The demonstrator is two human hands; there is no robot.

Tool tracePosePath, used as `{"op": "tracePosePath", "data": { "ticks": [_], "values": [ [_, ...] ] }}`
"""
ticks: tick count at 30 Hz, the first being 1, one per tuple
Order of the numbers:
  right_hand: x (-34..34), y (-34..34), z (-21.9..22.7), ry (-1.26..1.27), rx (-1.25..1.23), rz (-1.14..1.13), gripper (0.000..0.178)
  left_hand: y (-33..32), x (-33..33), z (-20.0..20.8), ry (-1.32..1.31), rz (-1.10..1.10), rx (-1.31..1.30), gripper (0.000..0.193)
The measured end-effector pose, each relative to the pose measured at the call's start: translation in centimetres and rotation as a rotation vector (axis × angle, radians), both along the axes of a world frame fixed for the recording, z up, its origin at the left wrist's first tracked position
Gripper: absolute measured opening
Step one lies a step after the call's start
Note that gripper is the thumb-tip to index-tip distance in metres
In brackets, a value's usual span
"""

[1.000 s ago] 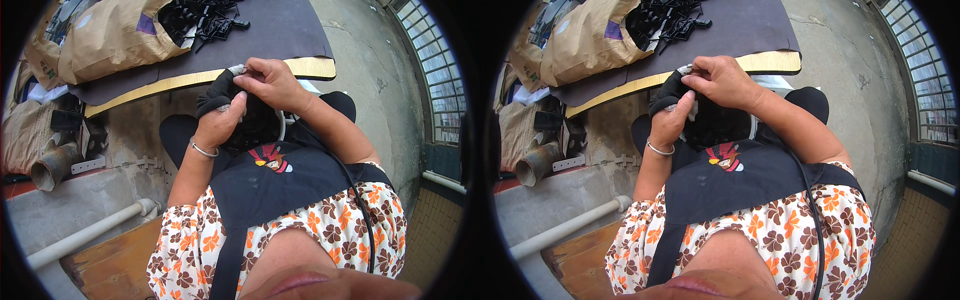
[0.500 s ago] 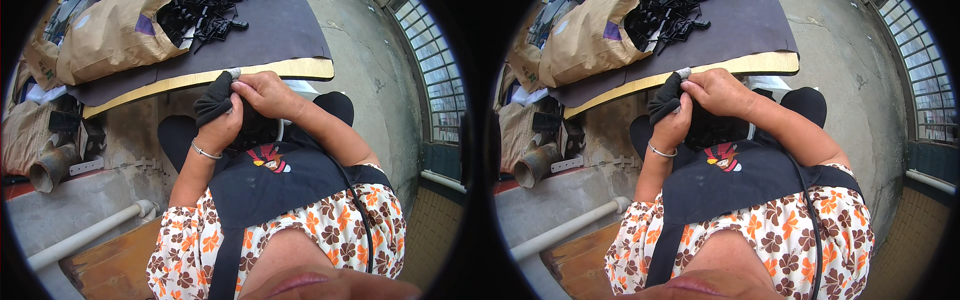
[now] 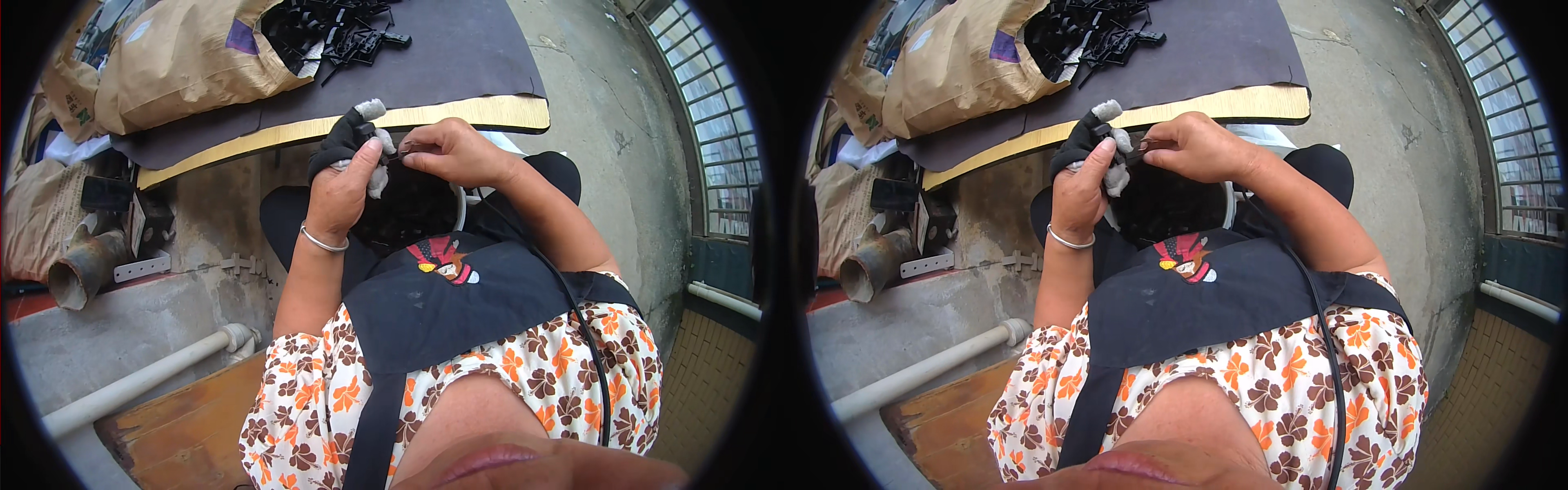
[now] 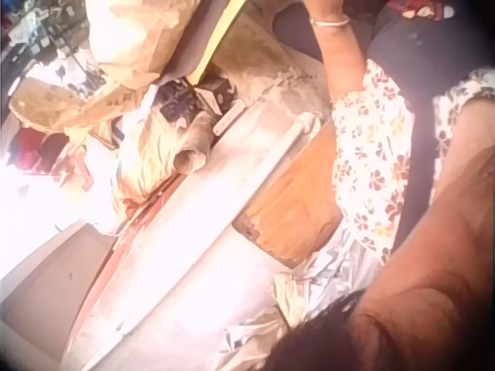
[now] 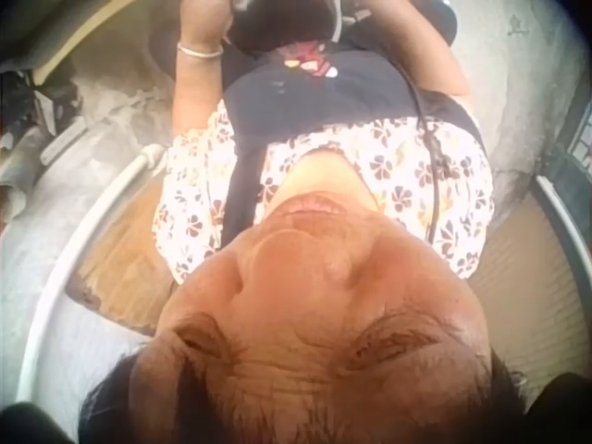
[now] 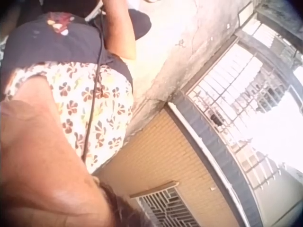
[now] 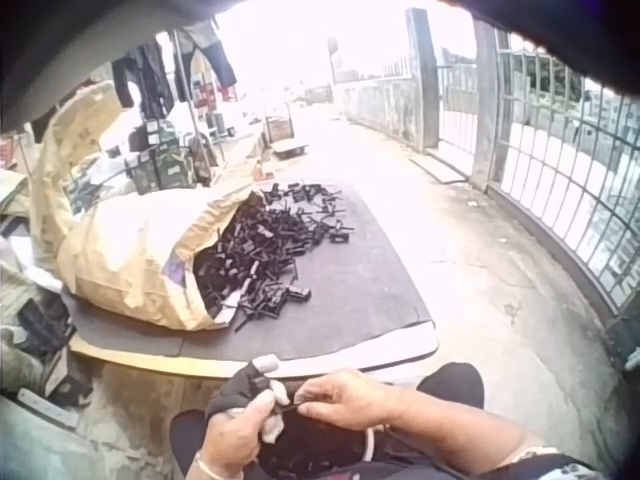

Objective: Manual assembly of small black plastic housings with white internal inserts.

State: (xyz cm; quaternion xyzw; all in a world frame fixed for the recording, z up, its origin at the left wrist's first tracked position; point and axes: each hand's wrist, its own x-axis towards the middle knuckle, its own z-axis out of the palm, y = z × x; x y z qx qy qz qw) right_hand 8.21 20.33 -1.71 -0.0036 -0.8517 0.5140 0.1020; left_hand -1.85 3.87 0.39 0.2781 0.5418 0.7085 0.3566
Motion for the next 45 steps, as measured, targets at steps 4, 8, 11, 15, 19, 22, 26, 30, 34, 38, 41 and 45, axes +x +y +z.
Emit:
{"op": "tracePosePath", "data": {
  "ticks": [4,8,11,15,19,22,26,30,34,38,41,45],
  "values": [
    [0.3,0.3,1.0,0.074,-0.077,-0.044,0.011,0.2,0.1,-0.2,0.093,0.106,-0.062,0.032],
    [-0.4,-0.2,1.6,0.087,-0.363,-0.025,0.007,0.5,0.0,-1.4,0.301,0.017,-0.018,0.024],
    [-0.6,-0.4,1.2,0.058,-0.374,-0.077,0.01,0.9,1.0,-0.7,0.23,-0.031,-0.022,0.016],
    [-0.3,-0.2,1.9,-0.006,-0.166,-0.056,0.018,0.4,0.4,-1.4,0.307,-0.056,-0.034,0.015],
    [-0.4,-0.6,2.6,0.009,0.046,-0.004,0.026,0.5,0.6,-1.2,0.256,0.018,-0.03,0.012],
    [-0.8,-1.0,2.6,-0.048,0.069,-0.015,0.03,0.9,0.9,-0.9,0.502,0.069,-0.123,0.01],
    [-1.4,-1.7,1.2,0.006,0.015,-0.07,0.026,1.2,0.7,-1.4,0.724,0.144,-0.104,0.013],
    [-1.9,-1.2,0.9,-0.065,-0.097,0.015,0.027,0.3,-0.1,-2.3,0.898,0.149,-0.171,0.017],
    [-3.3,2.1,2.1,-0.074,0.301,-0.22,0.03,-1.1,-1.1,-1.7,0.944,0.013,-0.435,0.03],
    [-7.4,6.8,0.7,-0.087,0.67,-0.571,0.036,-1.1,-1.5,-2.4,1.033,0.045,-0.437,0.03],
    [-10.0,8.0,-0.2,-0.133,0.684,-0.592,0.034,-0.7,-1.4,-3.2,0.903,0.032,-0.408,0.029],
    [-9.7,7.3,0.1,-0.204,0.731,-0.392,0.032,-1.1,-1.5,-3.4,0.727,0.062,-0.376,0.029]
  ]
}}
